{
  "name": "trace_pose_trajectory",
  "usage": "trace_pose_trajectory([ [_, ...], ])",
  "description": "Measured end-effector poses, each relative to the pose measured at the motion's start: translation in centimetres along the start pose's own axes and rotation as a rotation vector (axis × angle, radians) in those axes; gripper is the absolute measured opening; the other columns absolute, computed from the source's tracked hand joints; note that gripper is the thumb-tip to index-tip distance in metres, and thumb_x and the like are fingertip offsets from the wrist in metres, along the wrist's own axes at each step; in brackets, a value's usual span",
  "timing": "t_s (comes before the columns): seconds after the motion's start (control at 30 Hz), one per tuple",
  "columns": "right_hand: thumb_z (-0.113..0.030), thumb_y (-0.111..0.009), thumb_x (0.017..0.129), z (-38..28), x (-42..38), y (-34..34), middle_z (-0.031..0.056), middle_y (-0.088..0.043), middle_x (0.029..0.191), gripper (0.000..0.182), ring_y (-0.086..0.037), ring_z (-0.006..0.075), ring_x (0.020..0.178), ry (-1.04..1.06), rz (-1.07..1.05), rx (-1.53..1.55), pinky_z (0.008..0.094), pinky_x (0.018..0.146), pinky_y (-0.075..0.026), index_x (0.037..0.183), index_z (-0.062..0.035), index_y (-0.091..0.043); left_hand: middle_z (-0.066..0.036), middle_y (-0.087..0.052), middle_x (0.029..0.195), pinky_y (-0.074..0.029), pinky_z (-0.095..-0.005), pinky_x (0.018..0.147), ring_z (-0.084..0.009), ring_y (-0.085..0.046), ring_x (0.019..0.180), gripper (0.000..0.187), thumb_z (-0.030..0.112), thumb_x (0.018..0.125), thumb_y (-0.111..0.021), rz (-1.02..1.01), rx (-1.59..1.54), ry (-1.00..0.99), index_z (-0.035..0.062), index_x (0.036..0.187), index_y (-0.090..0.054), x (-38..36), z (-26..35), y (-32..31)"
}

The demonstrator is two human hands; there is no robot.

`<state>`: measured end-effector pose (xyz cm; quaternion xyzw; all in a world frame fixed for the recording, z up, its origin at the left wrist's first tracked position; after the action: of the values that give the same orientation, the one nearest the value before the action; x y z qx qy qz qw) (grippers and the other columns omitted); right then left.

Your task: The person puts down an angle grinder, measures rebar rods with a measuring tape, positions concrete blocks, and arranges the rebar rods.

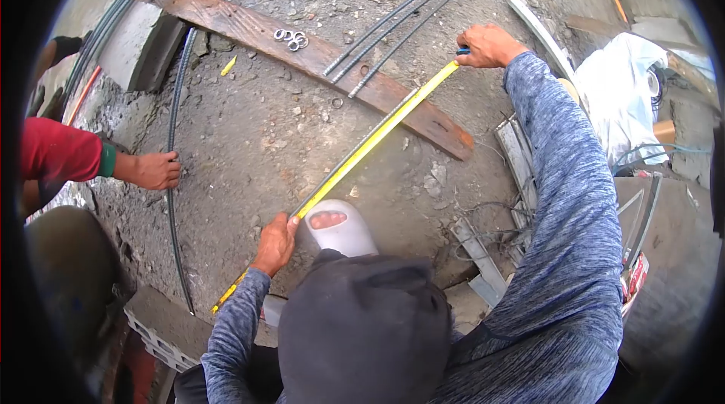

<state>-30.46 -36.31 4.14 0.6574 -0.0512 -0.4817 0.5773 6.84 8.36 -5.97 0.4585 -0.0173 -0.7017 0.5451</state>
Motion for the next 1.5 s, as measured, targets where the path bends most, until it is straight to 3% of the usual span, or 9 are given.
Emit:
trace_pose_trajectory([
  [0.27, -0.054, -0.073, 0.087, -0.3, -2.8, 1.0, 0.0178, -0.071, 0.094, 0.049, -0.069, 0.0372, 0.093, 0.117, 0.163, 0.008, 0.0503, 0.080, -0.054, 0.098, -0.0063, -0.071, -0.032, -0.066, 0.094, -0.048, -0.0571, 0.079, -0.0512, -0.063, 0.089, 0.053, 0.046, 0.110, -0.041, 0.028, -0.102, -0.033, -0.0020, 0.100, -0.062, 0.2, -1.8, -0.6],
  [0.4, -0.041, -0.078, 0.082, -4.8, -5.4, 4.4, 0.0201, -0.069, 0.084, 0.041, -0.067, 0.0415, 0.082, 0.112, 0.072, 0.011, 0.0492, 0.080, -0.051, 0.090, -0.0021, -0.068, -0.029, -0.061, 0.082, -0.045, -0.0553, 0.073, -0.0480, -0.060, 0.078, 0.056, 0.048, 0.110, -0.040, 0.068, -0.159, -0.096, -0.0022, 0.096, -0.060, -0.3, -2.7, -0.5],
  [0.57, -0.031, -0.074, 0.083, -9.4, -7.2, 7.3, 0.0206, -0.068, 0.088, 0.031, -0.064, 0.0416, 0.091, 0.190, 0.145, 0.063, 0.0493, 0.084, -0.049, 0.087, -0.0008, -0.066, -0.028, -0.063, 0.083, -0.047, -0.0546, 0.074, -0.0459, -0.062, 0.080, 0.062, 0.054, 0.109, -0.041, 0.028, -0.202, -0.130, -0.0028, 0.095, -0.062, -1.1, -3.6, 1.4],
  [0.83, -0.026, -0.067, 0.087, -12.5, -9.7, 9.5, 0.0256, -0.066, 0.091, 0.046, -0.063, 0.0448, 0.095, 0.161, 0.068, 0.108, 0.0505, 0.090, -0.047, 0.122, -0.0033, -0.049, -0.030, -0.068, 0.099, -0.048, -0.0553, 0.089, -0.0473, -0.065, 0.097, 0.067, 0.057, 0.108, -0.039, 0.066, -0.158, 0.004, -0.0040, 0.107, -0.067, -2.6, -5.0, 4.0],
  [1.0, -0.025, -0.064, 0.084, -14.3, -12.2, 11.1, 0.0266, -0.065, 0.090, 0.046, -0.063, 0.0449, 0.095, 0.183, 0.034, 0.104, 0.0504, 0.091, -0.046, 0.121, -0.0020, -0.047, -0.029, -0.065, 0.092, -0.048, -0.0533, 0.084, -0.0455, -0.064, 0.090, 0.064, 0.056, 0.109, -0.041, 0.179, -0.229, -0.024, -0.0040, 0.103, -0.063, -3.3, -7.1, 4.4],
  [1.03, -0.025, -0.063, 0.083, -14.5, -12.5, 11.0, 0.0265, -0.065, 0.090, 0.047, -0.063, 0.0446, 0.095, 0.222, 0.041, 0.073, 0.0501, 0.091, -0.046, 0.120, -0.0018, -0.047, -0.033, -0.066, 0.109, -0.046, -0.0543, 0.093, -0.0480, -0.063, 0.106, 0.065, 0.056, 0.108, -0.041, 0.067, -0.252, 0.007, -0.0053, 0.111, -0.064, -3.6, -6.8, 5.3],
  [1.27, -0.027, -0.063, 0.080, -14.4, -13.1, 10.1, 0.0259, -0.066, 0.084, 0.033, -0.064, 0.0449, 0.089, 0.243, 0.009, 0.094, 0.0515, 0.086, -0.048, 0.097, -0.0003, -0.055, -0.032, -0.067, 0.099, -0.048, -0.0548, 0.085, -0.0494, -0.065, 0.096, 0.059, 0.051, 0.107, -0.046, 0.423, -0.196, 0.109, -0.0051, 0.105, -0.064, -3.0, -7.7, 11.9],
  [1.4, -0.030, -0.067, 0.078, -13.7, -12.4, 9.0, 0.0276, -0.067, 0.080, 0.034, -0.067, 0.0479, 0.081, 0.205, -0.065, 0.129, 0.0539, 0.080, -0.053, 0.092, 0.0002, -0.060, -0.029, -0.070, 0.093, -0.050, -0.0506, 0.078, -0.0436, -0.069, 0.090, 0.043, 0.037, 0.100, -0.066, 0.708, -0.352, -0.021, -0.0057, 0.101, -0.065, -4.0, -7.5, 12.5],
  [1.5, -0.038, -0.073, 0.076, -13.0, -13.1, 8.6, 0.0256, -0.070, 0.085, 0.043, -0.069, 0.0441, 0.082, 0.125, -0.203, 0.210, 0.0504, 0.078, -0.053, 0.095, 0.0005, -0.066, -0.028, -0.070, 0.088, -0.052, -0.0469, 0.075, -0.0391, -0.070, 0.082, 0.035, 0.027, 0.093, -0.074, 0.812, -0.255, 0.129, -0.0070, 0.100, -0.069, -3.0, -9.9, 12.4],
])
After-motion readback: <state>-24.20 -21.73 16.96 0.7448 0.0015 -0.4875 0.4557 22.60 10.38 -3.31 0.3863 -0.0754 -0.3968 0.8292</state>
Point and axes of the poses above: each hand's wrist, its own x-axis towards the middle knuckle, its own y-axis out of the back of the hand, z = x × y, the point moved 6 cm from there along x, towards the middle knuckle
